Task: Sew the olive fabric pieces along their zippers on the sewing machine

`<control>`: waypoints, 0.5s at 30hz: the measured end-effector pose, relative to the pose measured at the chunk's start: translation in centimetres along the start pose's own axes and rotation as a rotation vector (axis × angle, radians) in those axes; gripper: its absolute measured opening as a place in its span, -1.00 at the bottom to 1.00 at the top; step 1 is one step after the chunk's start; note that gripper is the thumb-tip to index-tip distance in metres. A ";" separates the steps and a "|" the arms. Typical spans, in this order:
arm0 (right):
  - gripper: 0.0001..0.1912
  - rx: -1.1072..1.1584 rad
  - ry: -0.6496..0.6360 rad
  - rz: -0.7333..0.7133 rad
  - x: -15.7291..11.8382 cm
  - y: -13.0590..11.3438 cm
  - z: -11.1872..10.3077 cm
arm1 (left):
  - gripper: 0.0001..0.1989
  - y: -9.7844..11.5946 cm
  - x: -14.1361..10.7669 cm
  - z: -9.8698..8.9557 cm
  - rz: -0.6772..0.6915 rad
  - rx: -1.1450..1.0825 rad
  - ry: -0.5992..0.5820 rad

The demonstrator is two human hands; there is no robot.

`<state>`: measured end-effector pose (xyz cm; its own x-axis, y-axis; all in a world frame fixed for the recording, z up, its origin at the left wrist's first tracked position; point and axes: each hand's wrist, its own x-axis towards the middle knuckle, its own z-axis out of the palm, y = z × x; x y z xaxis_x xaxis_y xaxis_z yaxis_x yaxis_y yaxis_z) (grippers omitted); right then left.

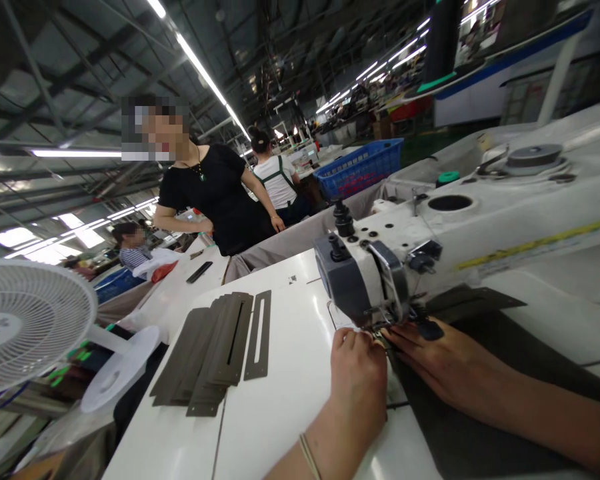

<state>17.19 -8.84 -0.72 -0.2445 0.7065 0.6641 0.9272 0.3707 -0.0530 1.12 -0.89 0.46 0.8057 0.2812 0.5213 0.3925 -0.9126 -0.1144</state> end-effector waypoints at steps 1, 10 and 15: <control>-0.61 0.001 -0.002 0.000 0.0 0.0 0.1 | -0.84 -0.1 -0.1 0.1 -0.002 -0.005 0.001; -0.63 -0.035 -0.012 -0.024 -0.1 0.4 0.4 | -0.88 -0.2 -0.4 0.9 -0.003 0.028 0.032; -0.63 0.009 -0.007 0.008 0.0 0.3 0.7 | -0.84 -0.1 -0.5 1.1 -0.019 0.022 0.055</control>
<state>17.28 -8.35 -1.26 -0.2396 0.7137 0.6582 0.9266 0.3705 -0.0644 1.18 -0.60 -0.68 0.7725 0.2809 0.5695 0.4178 -0.9002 -0.1227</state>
